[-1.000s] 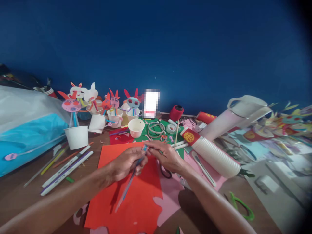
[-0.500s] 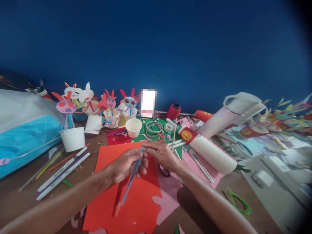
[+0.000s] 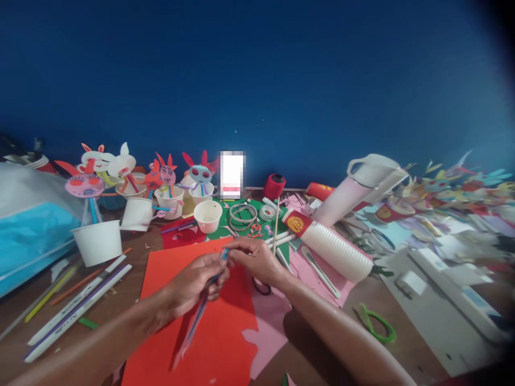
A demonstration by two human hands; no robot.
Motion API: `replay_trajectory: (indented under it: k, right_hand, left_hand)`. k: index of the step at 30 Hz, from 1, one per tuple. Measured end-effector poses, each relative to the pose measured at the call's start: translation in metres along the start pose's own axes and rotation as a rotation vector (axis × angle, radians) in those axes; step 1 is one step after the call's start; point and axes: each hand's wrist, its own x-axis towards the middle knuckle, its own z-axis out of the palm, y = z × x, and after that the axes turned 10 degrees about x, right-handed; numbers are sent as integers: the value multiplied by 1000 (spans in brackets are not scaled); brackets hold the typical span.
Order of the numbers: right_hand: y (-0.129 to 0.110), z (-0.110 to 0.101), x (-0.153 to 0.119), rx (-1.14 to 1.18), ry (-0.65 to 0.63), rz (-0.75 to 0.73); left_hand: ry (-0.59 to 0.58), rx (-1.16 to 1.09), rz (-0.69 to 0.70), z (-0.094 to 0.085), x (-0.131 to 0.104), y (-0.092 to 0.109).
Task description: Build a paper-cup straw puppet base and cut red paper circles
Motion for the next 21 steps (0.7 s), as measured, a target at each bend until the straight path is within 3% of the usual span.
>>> replay_trajectory:
  k: [4,7,9,11,14,17,21]
  right_hand:
    - [0,1,-1,-29,2,39]
    - [-8,-11,2,-104,6,43]
    - [-15,-29,8,-314,36,26]
    - [-19,-50,16,-724,79,68]
    - [-12,-77,30,-890,169,139]
    - [3,-90,40,-944,228,193]
    - [10,-92,42,-857,245,195]
  left_hand:
    - [18,-3,-15,-2,2,-2]
    - [27,-26,-7,-4,3,-1]
    - [30,-42,0,-5,2,2]
    - [40,-52,-1,-5,2,5]
    - [58,-62,16,-4,0,8]
    - [69,-67,49,-6,-2,8]
    - [79,-65,111,-11,-4,9]
